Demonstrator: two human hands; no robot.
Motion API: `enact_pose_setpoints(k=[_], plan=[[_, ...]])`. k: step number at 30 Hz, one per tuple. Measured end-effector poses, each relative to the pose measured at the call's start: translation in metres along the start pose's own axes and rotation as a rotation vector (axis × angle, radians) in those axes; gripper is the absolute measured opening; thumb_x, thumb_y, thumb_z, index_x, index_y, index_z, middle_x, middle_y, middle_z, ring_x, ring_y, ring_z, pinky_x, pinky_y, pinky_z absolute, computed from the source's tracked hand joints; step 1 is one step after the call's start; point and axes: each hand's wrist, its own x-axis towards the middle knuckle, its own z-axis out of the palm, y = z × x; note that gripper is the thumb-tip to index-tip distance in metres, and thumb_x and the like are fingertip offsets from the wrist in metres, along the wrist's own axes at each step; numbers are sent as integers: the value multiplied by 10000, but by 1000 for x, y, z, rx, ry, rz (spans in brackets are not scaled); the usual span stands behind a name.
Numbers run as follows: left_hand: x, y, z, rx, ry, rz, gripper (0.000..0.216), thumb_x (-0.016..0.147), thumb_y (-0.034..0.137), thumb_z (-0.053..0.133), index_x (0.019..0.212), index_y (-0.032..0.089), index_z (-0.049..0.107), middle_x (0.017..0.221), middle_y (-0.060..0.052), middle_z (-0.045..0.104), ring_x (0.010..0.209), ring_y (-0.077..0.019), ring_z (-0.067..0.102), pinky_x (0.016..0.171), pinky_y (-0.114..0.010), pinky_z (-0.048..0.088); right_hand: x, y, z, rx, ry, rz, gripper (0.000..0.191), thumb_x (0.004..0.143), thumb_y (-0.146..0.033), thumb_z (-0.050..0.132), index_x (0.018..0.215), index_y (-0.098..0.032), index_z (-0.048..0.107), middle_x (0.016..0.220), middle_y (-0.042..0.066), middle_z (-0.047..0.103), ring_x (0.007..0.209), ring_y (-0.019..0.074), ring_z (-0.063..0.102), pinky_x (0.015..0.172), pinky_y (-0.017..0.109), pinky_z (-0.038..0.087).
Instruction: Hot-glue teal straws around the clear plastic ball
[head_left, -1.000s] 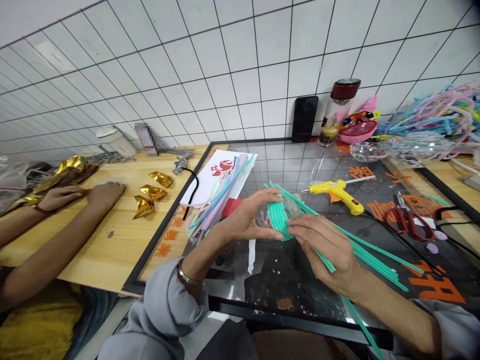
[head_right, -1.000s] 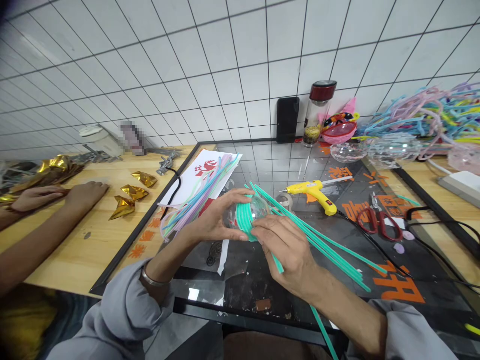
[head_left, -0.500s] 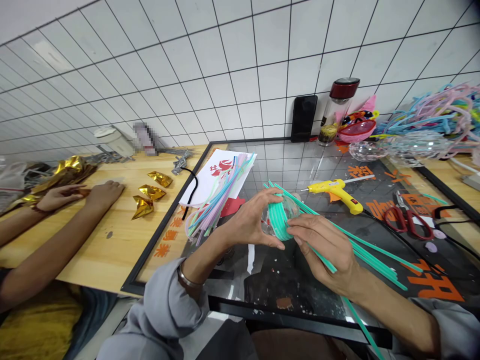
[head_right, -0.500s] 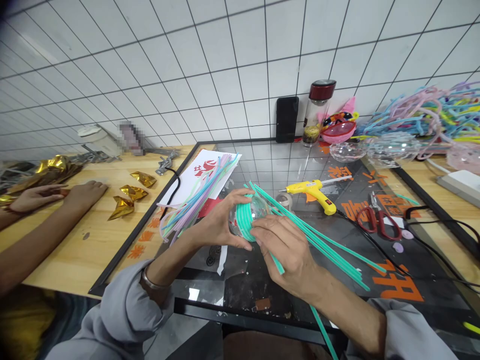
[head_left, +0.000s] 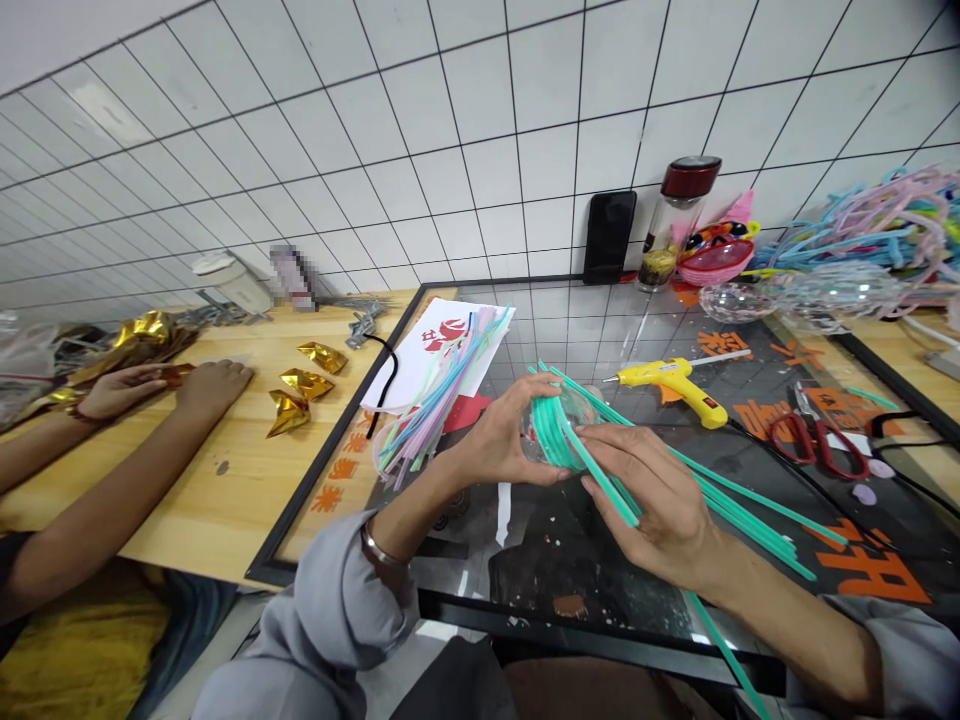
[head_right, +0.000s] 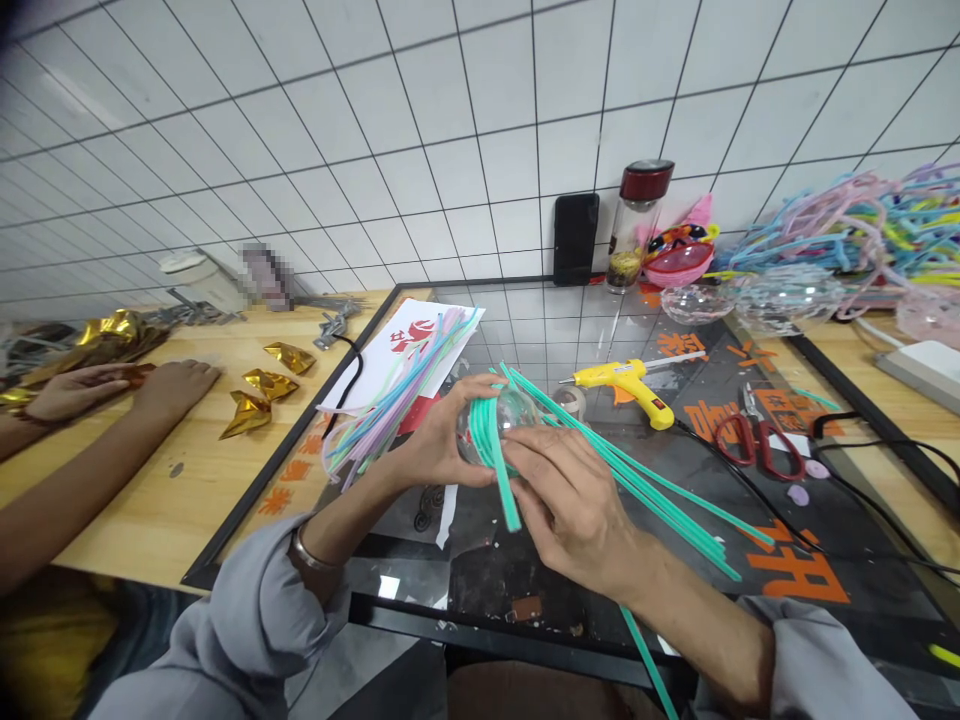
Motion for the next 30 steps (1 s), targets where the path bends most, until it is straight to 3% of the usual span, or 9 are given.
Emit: enact_pose_setpoints(k=[4, 10, 17, 21, 30], plan=[[-1, 2, 1, -174, 35, -196, 814, 567, 388, 890, 1237, 220, 458, 1312, -139, 532, 1282, -339, 516, 1089, -497, 409, -1, 0, -2, 29, 38, 76, 530, 807, 15, 569, 1301, -175, 540, 1185, 133, 631, 1116, 234, 607, 923, 399, 522], [2, 7, -3, -420, 39, -394, 737, 586, 435, 871, 1192, 190, 530, 1253, -117, 580, 1191, -308, 552, 1012, -424, 429, -2, 2, -3, 93, 160, 252, 452, 837, -48, 594, 1255, -220, 573, 1119, 79, 617, 1051, 199, 591, 924, 363, 492], [4, 5, -5, -594, 59, -455, 732, 537, 494, 877, 1126, 189, 568, 1154, -83, 603, 1092, -281, 562, 921, -366, 444, -5, 10, 2, 267, 209, 535, 322, 874, -186, 628, 1185, -267, 613, 1084, 41, 594, 960, 168, 590, 863, 337, 501], [3, 7, -4, -711, 116, -516, 735, 529, 523, 868, 1120, 199, 574, 1133, -70, 596, 1097, -279, 550, 882, -336, 440, -7, 15, 5, 349, 173, 642, 357, 866, -263, 644, 1218, -270, 586, 1102, 50, 599, 994, 189, 595, 855, 357, 505], [3, 5, -3, -723, 94, -526, 704, 544, 477, 871, 1119, 196, 579, 1129, -70, 598, 1060, -260, 553, 877, -331, 428, -7, 12, 8, 394, 40, 647, 413, 866, -338, 631, 1261, -278, 528, 1187, 68, 565, 1069, 217, 577, 882, 379, 506]])
